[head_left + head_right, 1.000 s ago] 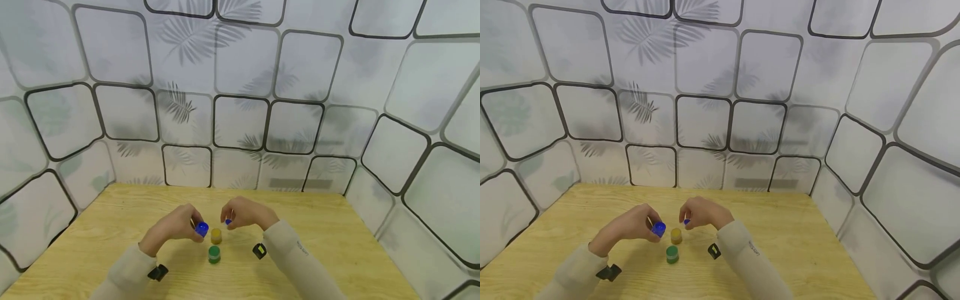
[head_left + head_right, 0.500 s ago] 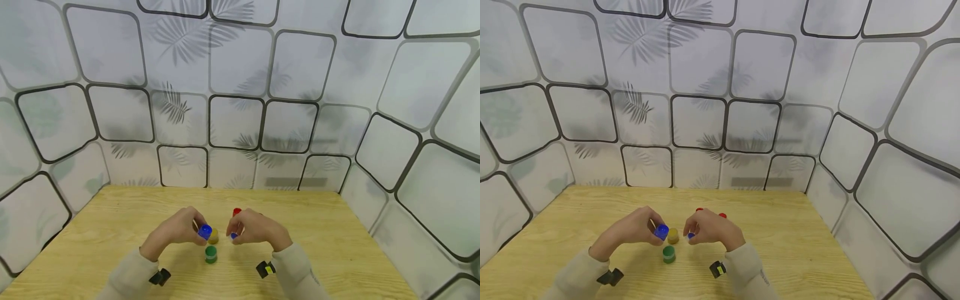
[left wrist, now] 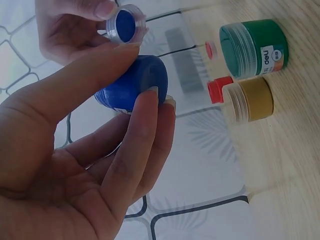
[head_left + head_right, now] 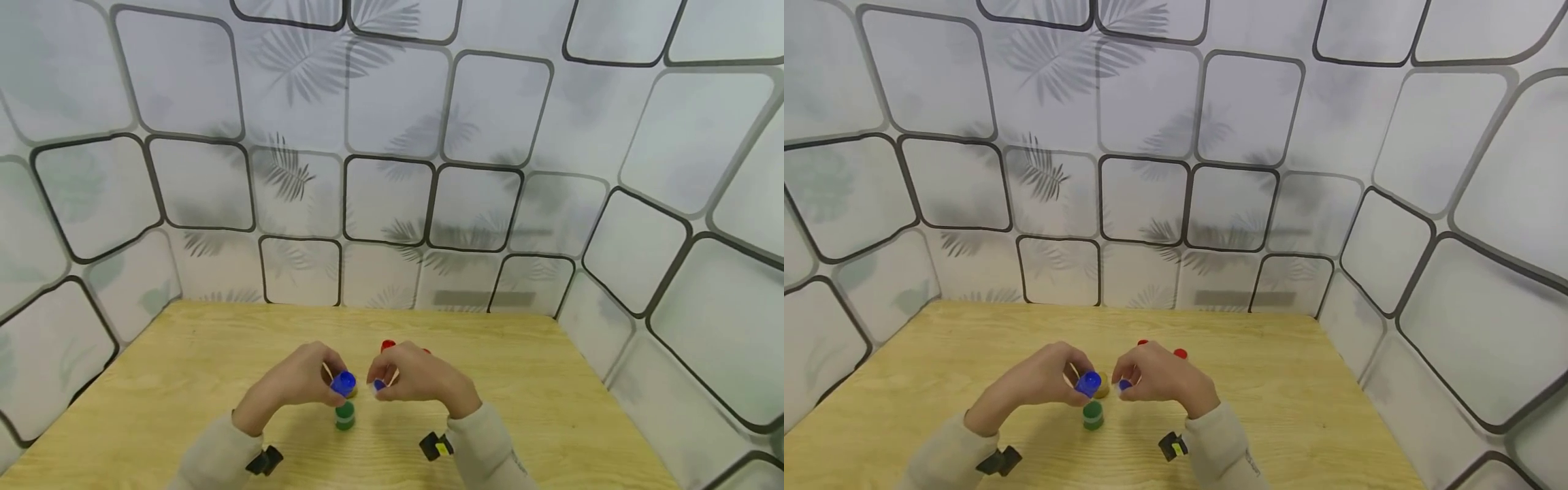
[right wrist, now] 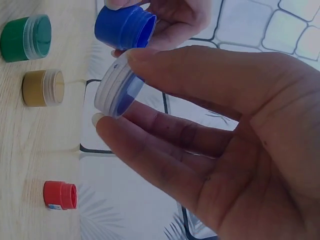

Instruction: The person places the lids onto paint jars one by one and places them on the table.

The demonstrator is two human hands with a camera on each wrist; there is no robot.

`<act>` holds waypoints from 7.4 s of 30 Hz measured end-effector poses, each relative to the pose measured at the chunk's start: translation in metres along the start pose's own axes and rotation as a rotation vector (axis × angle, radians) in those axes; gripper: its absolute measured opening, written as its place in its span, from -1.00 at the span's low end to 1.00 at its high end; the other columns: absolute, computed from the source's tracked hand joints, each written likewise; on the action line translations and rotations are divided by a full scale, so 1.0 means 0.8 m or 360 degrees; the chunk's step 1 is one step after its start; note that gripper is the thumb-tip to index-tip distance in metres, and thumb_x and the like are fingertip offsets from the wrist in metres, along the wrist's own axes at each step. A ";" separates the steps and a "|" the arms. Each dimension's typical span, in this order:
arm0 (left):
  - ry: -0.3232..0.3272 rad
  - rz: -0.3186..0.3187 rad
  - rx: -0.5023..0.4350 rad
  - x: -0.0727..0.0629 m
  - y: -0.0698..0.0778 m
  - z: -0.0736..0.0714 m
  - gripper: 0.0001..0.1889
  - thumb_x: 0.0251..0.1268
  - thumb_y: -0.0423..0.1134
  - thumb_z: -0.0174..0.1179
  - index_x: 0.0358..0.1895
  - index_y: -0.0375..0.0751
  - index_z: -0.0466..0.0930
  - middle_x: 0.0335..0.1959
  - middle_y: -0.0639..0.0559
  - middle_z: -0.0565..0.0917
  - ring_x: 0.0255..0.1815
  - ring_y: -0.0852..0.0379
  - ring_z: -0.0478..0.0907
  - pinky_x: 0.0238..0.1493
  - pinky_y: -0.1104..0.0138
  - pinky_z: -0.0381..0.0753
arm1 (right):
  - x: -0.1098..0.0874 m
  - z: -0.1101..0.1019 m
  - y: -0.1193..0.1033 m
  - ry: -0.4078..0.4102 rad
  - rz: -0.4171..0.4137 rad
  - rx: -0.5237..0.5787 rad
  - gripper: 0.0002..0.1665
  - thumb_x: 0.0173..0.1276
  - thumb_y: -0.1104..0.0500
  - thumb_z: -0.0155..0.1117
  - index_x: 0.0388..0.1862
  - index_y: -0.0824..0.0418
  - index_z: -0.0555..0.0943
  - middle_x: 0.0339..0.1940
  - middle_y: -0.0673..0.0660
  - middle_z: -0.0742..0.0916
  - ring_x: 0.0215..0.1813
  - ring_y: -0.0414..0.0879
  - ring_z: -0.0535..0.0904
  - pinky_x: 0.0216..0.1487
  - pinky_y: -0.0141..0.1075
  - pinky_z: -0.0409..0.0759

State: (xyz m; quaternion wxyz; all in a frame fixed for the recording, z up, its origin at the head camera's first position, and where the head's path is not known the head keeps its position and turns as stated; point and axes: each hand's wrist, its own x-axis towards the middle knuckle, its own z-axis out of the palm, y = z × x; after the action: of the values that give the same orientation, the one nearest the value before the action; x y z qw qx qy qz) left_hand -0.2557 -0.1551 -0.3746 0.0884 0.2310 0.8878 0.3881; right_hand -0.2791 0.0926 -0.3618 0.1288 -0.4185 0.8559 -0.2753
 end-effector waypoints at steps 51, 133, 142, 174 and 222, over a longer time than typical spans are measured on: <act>-0.0005 0.0153 -0.0048 -0.002 0.016 0.015 -0.78 0.02 -0.34 0.58 -0.25 -0.29 0.80 -0.38 0.00 0.81 -0.35 0.15 0.73 -0.32 0.38 0.72 | 0.002 0.012 -0.013 0.0178 -0.0238 0.0148 -0.76 0.34 0.34 0.44 -0.01 0.26 0.73 -0.07 0.14 0.75 -0.01 -0.15 0.73 -0.04 -0.52 0.69; 0.0006 0.0205 -0.0041 -0.001 0.016 0.020 -0.86 0.01 -0.36 0.56 -0.34 -0.28 0.82 -0.49 0.02 0.79 -0.50 0.25 0.68 -0.44 0.45 0.66 | 0.003 0.015 -0.011 0.0155 -0.0142 0.0095 -0.78 0.41 0.31 0.38 0.01 0.25 0.72 -0.05 0.14 0.75 -0.04 -0.21 0.73 -0.06 -0.55 0.67; -0.0002 0.0192 -0.0047 -0.001 0.017 0.018 -0.87 0.03 -0.37 0.55 -0.33 -0.29 0.82 -0.48 0.01 0.80 -0.49 0.24 0.69 -0.43 0.45 0.66 | 0.005 0.016 -0.009 0.0170 -0.0177 0.0104 -0.78 0.39 0.35 0.39 0.00 0.26 0.71 -0.06 0.14 0.75 -0.02 -0.19 0.72 -0.04 -0.53 0.67; -0.0033 0.0189 -0.0048 -0.002 0.018 0.017 -0.86 0.04 -0.34 0.56 -0.33 -0.27 0.82 -0.48 0.02 0.80 -0.48 0.24 0.69 -0.43 0.43 0.66 | 0.008 0.018 -0.006 0.0197 -0.0123 -0.0009 -0.81 0.49 0.14 0.33 -0.12 0.23 0.76 -0.26 0.09 0.84 -0.31 -0.40 0.68 -0.23 -0.54 0.65; -0.0047 0.0204 -0.0070 -0.002 0.018 0.018 -0.85 0.01 -0.38 0.56 -0.32 -0.29 0.82 -0.47 0.01 0.80 -0.48 0.24 0.70 -0.41 0.43 0.68 | 0.008 0.017 -0.005 0.0112 -0.0126 0.0027 -0.80 0.50 0.14 0.32 -0.04 0.23 0.75 -0.26 0.09 0.84 -0.34 -0.43 0.65 -0.23 -0.52 0.65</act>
State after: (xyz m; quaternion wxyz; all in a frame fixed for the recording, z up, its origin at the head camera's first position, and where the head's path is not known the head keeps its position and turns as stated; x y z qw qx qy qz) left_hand -0.2444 -0.1384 -0.3741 0.0817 0.2911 0.8610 0.4090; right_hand -0.2744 0.0810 -0.3709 0.0913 -0.4410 0.8402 -0.3020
